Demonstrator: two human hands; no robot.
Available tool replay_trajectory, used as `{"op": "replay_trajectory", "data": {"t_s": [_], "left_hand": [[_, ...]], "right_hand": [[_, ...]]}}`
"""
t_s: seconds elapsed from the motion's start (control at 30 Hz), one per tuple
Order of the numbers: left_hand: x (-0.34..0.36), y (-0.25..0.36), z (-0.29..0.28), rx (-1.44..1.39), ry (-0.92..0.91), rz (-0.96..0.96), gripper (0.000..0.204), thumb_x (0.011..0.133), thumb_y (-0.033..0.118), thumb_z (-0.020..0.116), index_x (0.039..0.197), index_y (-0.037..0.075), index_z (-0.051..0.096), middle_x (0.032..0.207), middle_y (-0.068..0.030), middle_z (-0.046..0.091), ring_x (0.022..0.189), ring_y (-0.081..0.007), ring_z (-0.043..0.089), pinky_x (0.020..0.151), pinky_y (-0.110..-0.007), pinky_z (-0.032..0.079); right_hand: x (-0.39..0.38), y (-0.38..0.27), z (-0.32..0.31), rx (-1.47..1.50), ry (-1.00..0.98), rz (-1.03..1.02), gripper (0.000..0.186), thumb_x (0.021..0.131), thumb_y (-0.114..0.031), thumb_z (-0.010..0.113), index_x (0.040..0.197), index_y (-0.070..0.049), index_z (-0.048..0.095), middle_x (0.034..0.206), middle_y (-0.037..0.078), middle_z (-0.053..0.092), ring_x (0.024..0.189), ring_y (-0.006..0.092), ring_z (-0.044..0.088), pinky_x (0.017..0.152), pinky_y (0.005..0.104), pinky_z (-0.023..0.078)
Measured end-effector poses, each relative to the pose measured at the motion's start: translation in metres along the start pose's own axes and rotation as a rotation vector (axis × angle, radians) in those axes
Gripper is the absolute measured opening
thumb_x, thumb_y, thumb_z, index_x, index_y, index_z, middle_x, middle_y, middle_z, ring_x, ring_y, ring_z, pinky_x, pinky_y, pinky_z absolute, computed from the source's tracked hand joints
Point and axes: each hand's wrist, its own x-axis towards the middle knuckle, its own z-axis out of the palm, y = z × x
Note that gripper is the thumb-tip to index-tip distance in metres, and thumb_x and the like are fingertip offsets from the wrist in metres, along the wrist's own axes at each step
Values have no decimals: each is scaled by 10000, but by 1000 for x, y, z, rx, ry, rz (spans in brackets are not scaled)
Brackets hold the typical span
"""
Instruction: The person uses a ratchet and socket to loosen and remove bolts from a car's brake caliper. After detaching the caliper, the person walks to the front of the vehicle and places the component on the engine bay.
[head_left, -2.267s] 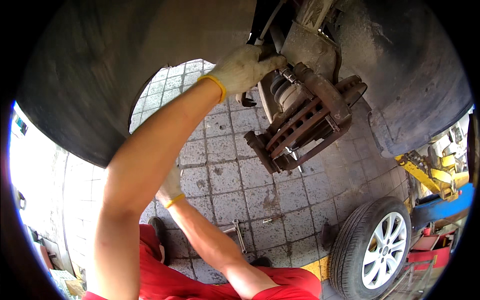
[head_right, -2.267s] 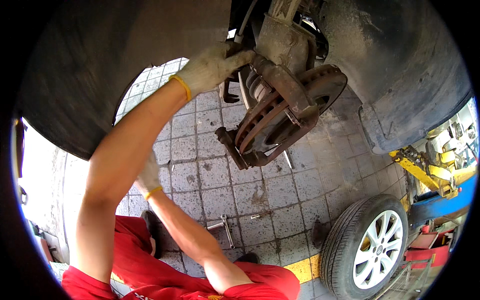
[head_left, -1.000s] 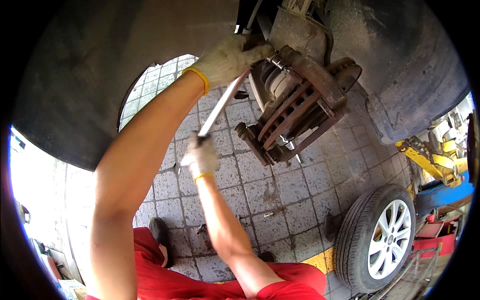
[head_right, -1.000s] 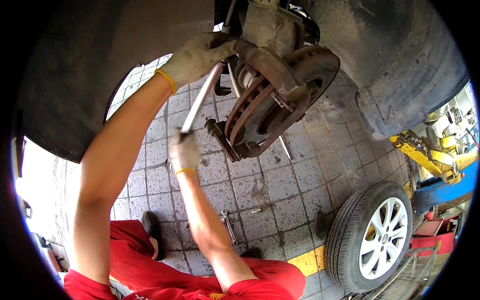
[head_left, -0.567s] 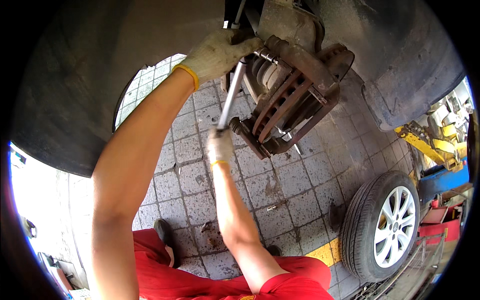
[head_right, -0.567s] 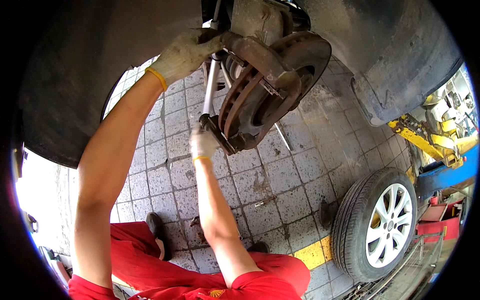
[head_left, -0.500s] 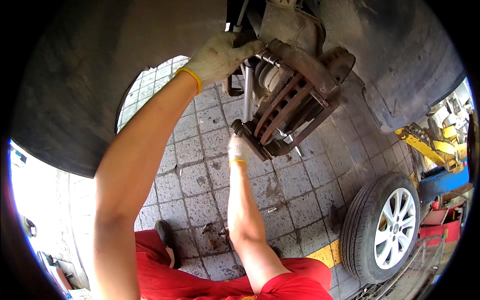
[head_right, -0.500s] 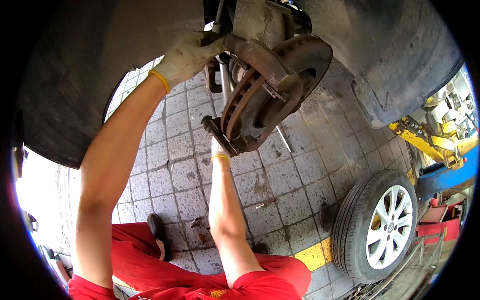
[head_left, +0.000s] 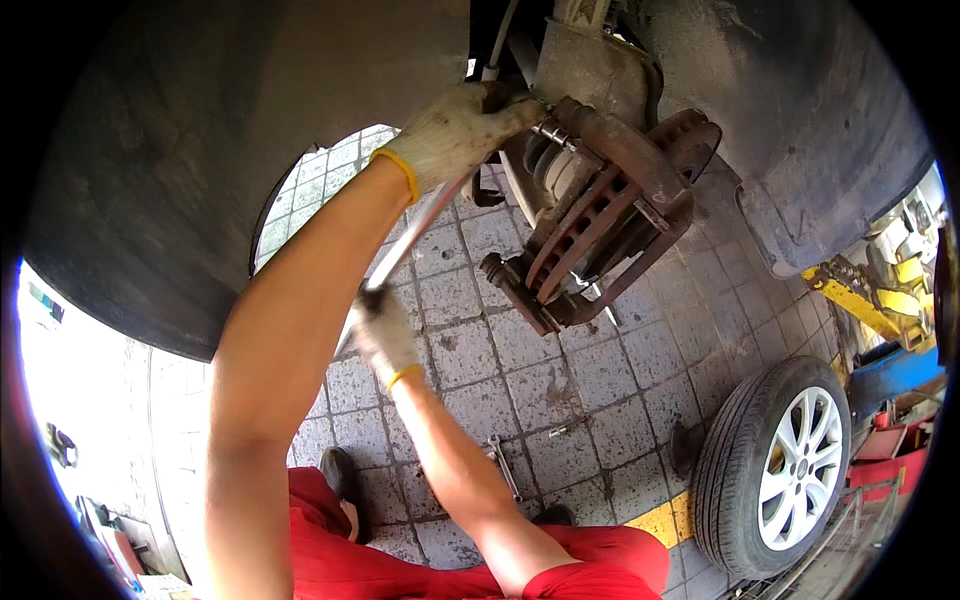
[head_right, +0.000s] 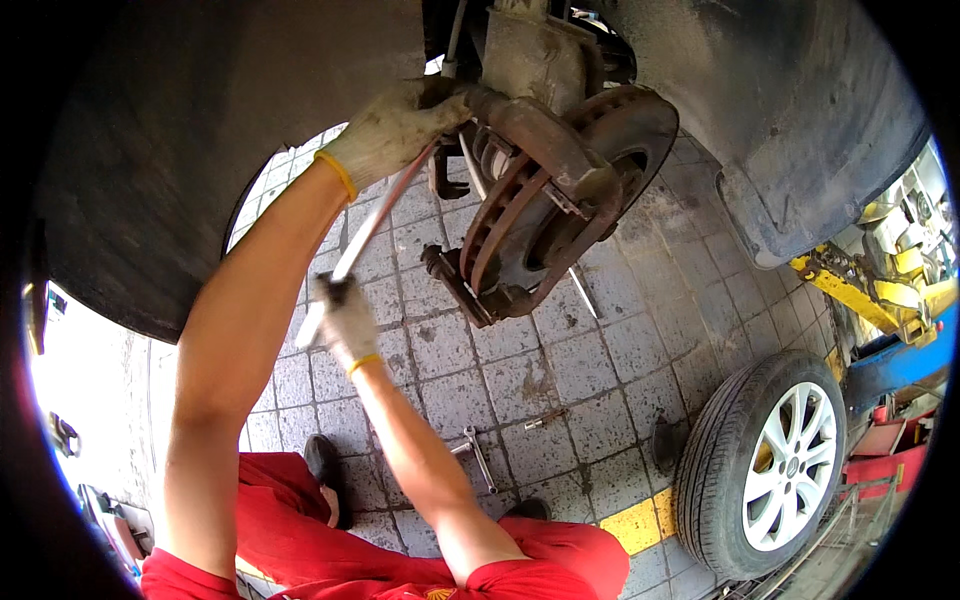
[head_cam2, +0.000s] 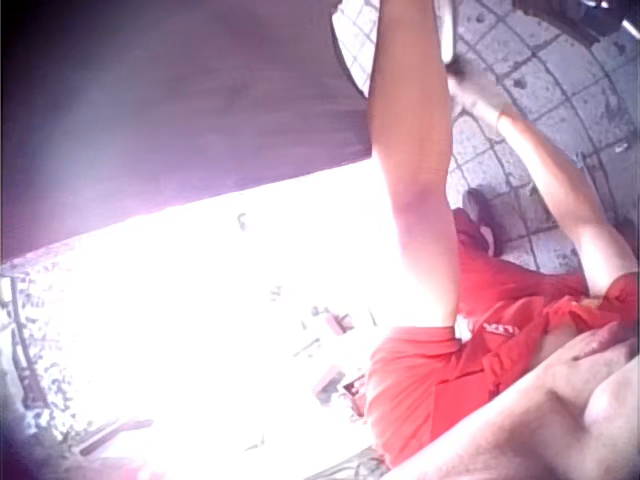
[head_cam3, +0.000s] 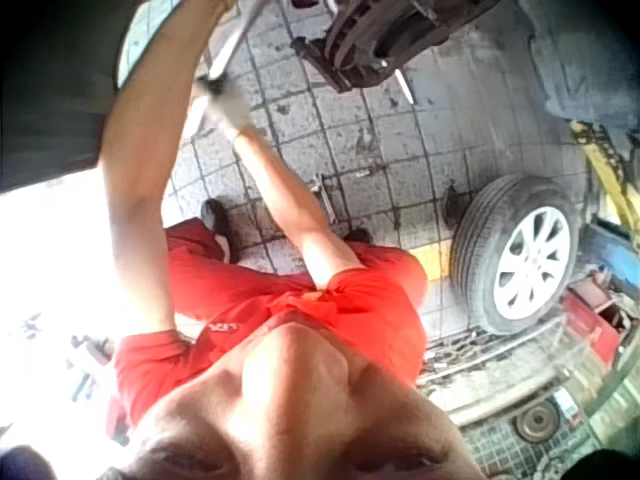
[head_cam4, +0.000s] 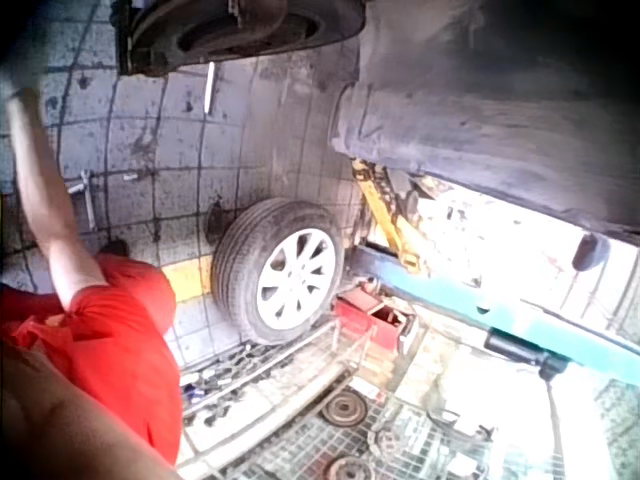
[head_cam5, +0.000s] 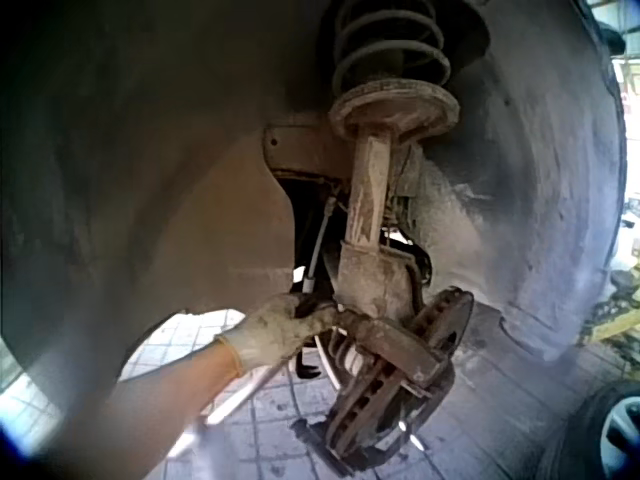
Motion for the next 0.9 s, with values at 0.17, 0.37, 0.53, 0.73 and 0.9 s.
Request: {"op": "replay_trajectory", "data": {"t_s": [0.17, 0.37, 0.53, 0.73, 0.9], "left_hand": [[20, -8, 13, -504, 33, 134, 691, 1027, 515, 587, 1430, -43, 522, 1148, -240, 682, 1046, -364, 710, 976, -449, 598], [9, 0, 4, -274, 51, -80, 506, 1059, 459, 597, 1364, 56, 624, 1157, -159, 710, 1014, -273, 691, 912, -389, 564], [16, 30, 3, -399, 89, -7, 732, 1012, 584, 623, 1301, -88, 601, 1009, -225, 697, 908, -268, 684, 816, -398, 567], [17, -11, 2, 449, 34, 267, 794, 1009, 549, 641, 1414, -118, 496, 1090, -278, 670, 1031, -312, 718, 914, -419, 622], [25, 44, 0, -494, 36, 61, 699, 1019, 508, 638, 1353, -101, 561, 1119, -285, 649, 1098, -403, 685, 946, -463, 604]], "right_hand": [[76, 111, -146, -506, 631, -276, 608, 1047, -601, 491, 1011, -32, 700, 784, 112, 718, 637, 225, 692, 519, 389, 537], [3, -4, -45, -122, 162, 248, 462, 1035, -514, 604, 1200, -84, 633, 858, 59, 742, 655, 158, 698, 540, 375, 581], [-30, 20, 79, 140, 222, -622, 479, 984, -400, 650, 1281, -24, 646, 1232, 223, 721, 1107, 407, 700, 954, 452, 559], [20, 18, -31, 13, 57, 104, 610, 984, -601, 640, 1266, -63, 585, 961, 112, 752, 674, 169, 709, 587, 359, 577], [113, 125, -173, -700, 767, -257, 505, 1040, -541, 567, 897, -62, 643, 633, -9, 575, 457, 135, 520, 370, 344, 419]]}}
